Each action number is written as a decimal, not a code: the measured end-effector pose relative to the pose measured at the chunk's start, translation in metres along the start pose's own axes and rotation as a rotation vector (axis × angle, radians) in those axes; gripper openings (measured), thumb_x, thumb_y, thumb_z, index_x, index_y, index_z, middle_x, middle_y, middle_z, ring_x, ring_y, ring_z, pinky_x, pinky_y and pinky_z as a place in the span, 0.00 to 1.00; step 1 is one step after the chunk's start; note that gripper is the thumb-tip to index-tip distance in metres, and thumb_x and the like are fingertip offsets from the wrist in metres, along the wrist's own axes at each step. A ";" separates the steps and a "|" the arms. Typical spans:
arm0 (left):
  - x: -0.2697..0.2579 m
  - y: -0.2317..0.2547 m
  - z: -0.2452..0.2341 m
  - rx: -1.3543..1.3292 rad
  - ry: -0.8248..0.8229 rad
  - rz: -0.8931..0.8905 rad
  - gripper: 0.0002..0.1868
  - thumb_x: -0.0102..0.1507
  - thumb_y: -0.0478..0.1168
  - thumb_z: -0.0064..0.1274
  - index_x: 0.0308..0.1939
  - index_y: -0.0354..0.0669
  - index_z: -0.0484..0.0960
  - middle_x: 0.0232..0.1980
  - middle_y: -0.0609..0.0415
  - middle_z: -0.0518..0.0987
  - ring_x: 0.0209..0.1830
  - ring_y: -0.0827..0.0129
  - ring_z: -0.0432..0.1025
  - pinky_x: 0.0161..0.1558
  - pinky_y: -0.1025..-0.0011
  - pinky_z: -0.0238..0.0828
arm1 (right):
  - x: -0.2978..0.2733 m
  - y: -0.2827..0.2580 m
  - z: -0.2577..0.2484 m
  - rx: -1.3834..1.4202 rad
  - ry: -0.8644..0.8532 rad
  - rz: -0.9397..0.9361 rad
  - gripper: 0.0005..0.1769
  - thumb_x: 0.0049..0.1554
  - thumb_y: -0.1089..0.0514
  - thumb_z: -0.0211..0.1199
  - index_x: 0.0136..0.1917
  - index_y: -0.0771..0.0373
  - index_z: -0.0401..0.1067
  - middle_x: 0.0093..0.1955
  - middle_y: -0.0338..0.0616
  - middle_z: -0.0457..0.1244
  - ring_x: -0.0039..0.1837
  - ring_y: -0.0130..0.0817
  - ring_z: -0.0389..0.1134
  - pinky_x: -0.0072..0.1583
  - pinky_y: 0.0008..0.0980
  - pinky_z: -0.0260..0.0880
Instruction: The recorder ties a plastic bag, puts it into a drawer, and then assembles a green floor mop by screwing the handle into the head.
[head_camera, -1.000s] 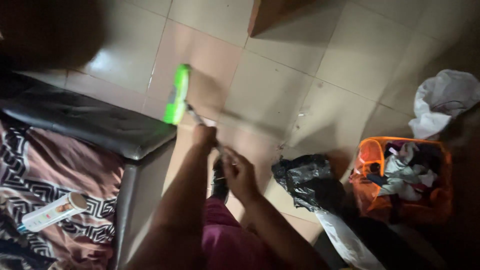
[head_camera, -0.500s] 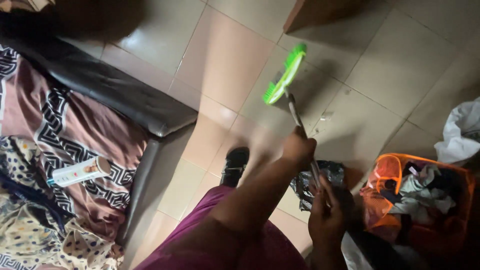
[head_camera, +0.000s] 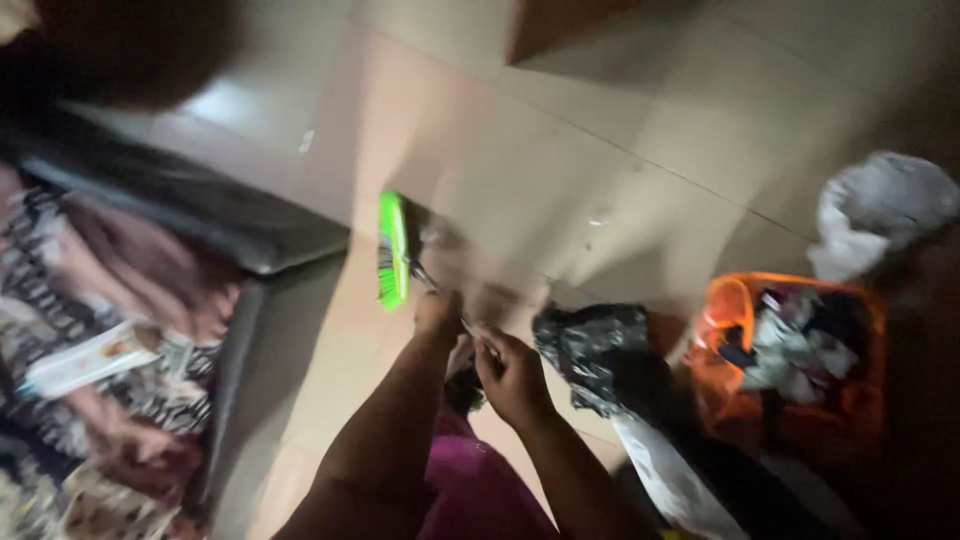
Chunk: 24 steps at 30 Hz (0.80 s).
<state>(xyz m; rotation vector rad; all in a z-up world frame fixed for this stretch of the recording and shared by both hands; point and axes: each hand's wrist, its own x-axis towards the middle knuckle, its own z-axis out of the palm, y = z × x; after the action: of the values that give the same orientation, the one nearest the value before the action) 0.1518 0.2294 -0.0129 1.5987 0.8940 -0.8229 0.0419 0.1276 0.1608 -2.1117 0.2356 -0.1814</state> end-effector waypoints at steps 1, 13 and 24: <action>0.036 -0.011 0.031 0.019 -0.030 0.004 0.05 0.59 0.43 0.55 0.33 0.47 0.80 0.32 0.50 0.81 0.30 0.58 0.78 0.33 0.58 0.77 | 0.007 0.000 -0.015 -0.018 0.027 0.015 0.15 0.62 0.61 0.64 0.61 0.68 0.75 0.54 0.57 0.72 0.56 0.39 0.75 0.54 0.33 0.76; 0.031 0.024 0.273 -0.204 -0.488 0.255 0.16 0.54 0.33 0.55 0.42 0.57 0.72 0.27 0.46 0.74 0.23 0.55 0.69 0.22 0.54 0.65 | 0.028 -0.008 -0.142 -0.296 0.270 -0.007 0.16 0.60 0.63 0.63 0.61 0.69 0.74 0.58 0.61 0.70 0.59 0.52 0.74 0.59 0.41 0.75; -0.035 0.057 0.119 1.296 -0.107 1.450 0.11 0.41 0.35 0.67 0.25 0.42 0.82 0.32 0.39 0.77 0.38 0.45 0.74 0.39 0.53 0.75 | -0.019 -0.055 -0.124 0.022 0.027 0.669 0.28 0.64 0.57 0.60 0.77 0.52 0.66 0.53 0.54 0.73 0.44 0.44 0.72 0.48 0.39 0.72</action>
<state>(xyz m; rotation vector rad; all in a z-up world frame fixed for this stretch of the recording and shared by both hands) 0.1777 0.1000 0.0221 2.5359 -1.1901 -0.2880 0.0011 0.0584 0.2713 -1.8970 0.9278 0.1841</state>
